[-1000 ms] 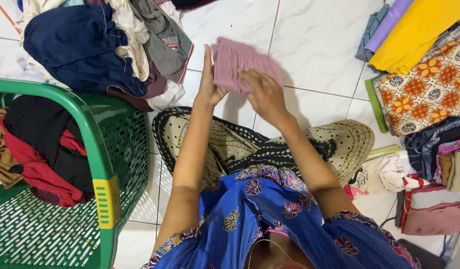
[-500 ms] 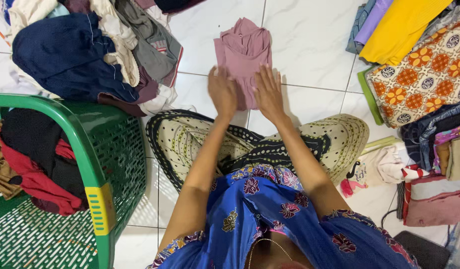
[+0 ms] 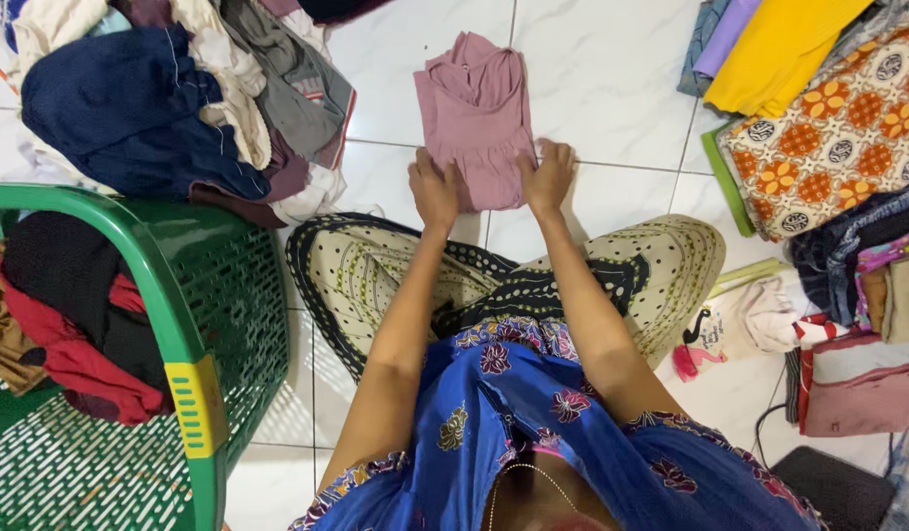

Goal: The person sits on the floor and folds several garments one by one, including a striped shirt, a pink top, and a red t-shirt. Each item is smoothed, folded into a compact rectangle, and placed on a growing stack.

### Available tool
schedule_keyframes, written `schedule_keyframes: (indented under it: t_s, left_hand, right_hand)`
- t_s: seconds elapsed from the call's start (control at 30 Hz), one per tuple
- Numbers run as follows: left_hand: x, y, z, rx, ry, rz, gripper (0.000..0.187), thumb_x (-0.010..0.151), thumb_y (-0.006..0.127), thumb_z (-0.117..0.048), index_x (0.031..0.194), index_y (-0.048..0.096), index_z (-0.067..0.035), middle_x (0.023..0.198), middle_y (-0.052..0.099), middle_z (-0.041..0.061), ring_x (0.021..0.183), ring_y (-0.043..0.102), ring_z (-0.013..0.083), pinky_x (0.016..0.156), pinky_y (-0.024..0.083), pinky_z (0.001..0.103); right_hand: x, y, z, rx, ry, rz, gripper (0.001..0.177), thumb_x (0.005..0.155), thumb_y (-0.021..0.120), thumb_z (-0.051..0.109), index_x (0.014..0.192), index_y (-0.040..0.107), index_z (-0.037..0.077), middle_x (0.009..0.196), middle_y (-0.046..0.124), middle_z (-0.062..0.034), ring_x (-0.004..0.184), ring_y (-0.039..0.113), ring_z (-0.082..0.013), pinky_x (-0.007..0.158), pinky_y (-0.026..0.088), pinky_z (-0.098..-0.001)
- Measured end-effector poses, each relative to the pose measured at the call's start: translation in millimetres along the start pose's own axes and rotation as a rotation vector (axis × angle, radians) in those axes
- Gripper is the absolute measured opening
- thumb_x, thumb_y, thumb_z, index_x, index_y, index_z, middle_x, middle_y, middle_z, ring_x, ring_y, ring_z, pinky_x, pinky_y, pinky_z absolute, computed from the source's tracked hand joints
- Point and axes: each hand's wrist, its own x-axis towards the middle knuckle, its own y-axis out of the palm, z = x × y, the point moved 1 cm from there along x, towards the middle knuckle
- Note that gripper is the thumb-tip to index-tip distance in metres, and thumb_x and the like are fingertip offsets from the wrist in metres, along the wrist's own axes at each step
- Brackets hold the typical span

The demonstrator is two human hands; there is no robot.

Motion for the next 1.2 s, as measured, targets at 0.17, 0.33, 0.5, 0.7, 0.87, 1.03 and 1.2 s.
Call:
schedule_keyframes:
  t_s: [0.17,0.33,0.5,0.7,0.87,1.03,1.2]
  left_hand:
    - [8,11,17,-0.094,-0.106,0.039,0.038,0.087,0.076,-0.024,0.107,0.070,0.007,0.096,0.070,0.023,0.090,0.068,0.0367,0.082,0.053,0.043]
    - [7,-5,28,-0.474,-0.344,0.298,0.033,0.078,0.078,-0.011,0.105,0.071,0.007,0.085,0.075,0.010,0.073,0.069,0.0200,0.068,0.057,0.033]
    - [-4,-29,-1,-0.578,-0.160,0.512,0.046,0.085,0.068,0.003,0.131,0.062,0.006,0.103,0.071,0.017,0.085,0.066,0.0206,0.075,0.055,0.032]
    - [-40,-53,-115,-0.577,0.183,0.616,0.060,0.092,0.057,0.007,0.151,0.048,0.002,0.132,0.068,0.013,0.112,0.065,0.0192,0.097,0.054,0.030]
    - [-103,-39,-223,-0.614,0.461,0.796,0.068,0.091,0.056,0.011,0.157,0.042,0.001,0.145,0.062,0.014,0.128,0.063,0.0198,0.110,0.050,0.031]
    - [-189,21,-292,-0.608,0.710,1.055,0.083,0.084,0.069,0.013,0.159,0.034,0.001,0.153,0.053,0.016,0.139,0.054,0.0230,0.119,0.043,0.033]
    - [-276,114,-320,-0.356,0.607,1.226,0.085,0.083,0.067,0.006,0.160,0.032,-0.003,0.145,0.062,0.015,0.113,0.064,0.0228,0.101,0.054,0.031]
  right_hand:
    - [1,14,-23,0.128,0.079,0.259,0.037,0.082,0.085,0.018,0.109,0.069,-0.001,0.118,0.067,-0.0178,0.113,0.064,-0.0328,0.100,0.051,-0.0408]
    - [3,2,-20,0.794,0.219,0.444,0.083,0.068,0.073,-0.008,0.145,0.045,0.004,0.142,0.055,-0.0198,0.133,0.055,-0.0321,0.101,0.052,-0.0364]
    - [-17,-56,7,0.780,0.083,0.567,0.093,0.075,0.065,-0.014,0.159,0.036,0.013,0.164,0.034,-0.0212,0.150,0.035,-0.0361,0.112,0.047,-0.0378]
    - [-43,-161,29,0.686,-0.094,0.287,0.086,0.085,0.064,-0.013,0.160,0.039,0.020,0.165,0.041,-0.0124,0.151,0.042,-0.0337,0.113,0.046,-0.0364]
    - [-80,-275,-6,0.762,-0.218,-0.046,0.081,0.092,0.068,-0.013,0.163,0.041,0.017,0.166,0.049,-0.0055,0.151,0.047,-0.0260,0.124,0.041,-0.0347]
    - [-151,-380,-82,0.705,-0.156,-0.300,0.083,0.093,0.071,-0.015,0.165,0.040,0.014,0.169,0.044,-0.0061,0.153,0.044,-0.0226,0.126,0.038,-0.0349]
    - [-221,-430,-153,0.707,0.120,-0.512,0.083,0.092,0.069,-0.017,0.165,0.040,0.009,0.162,0.049,-0.0113,0.137,0.048,-0.0188,0.124,0.035,-0.0360]
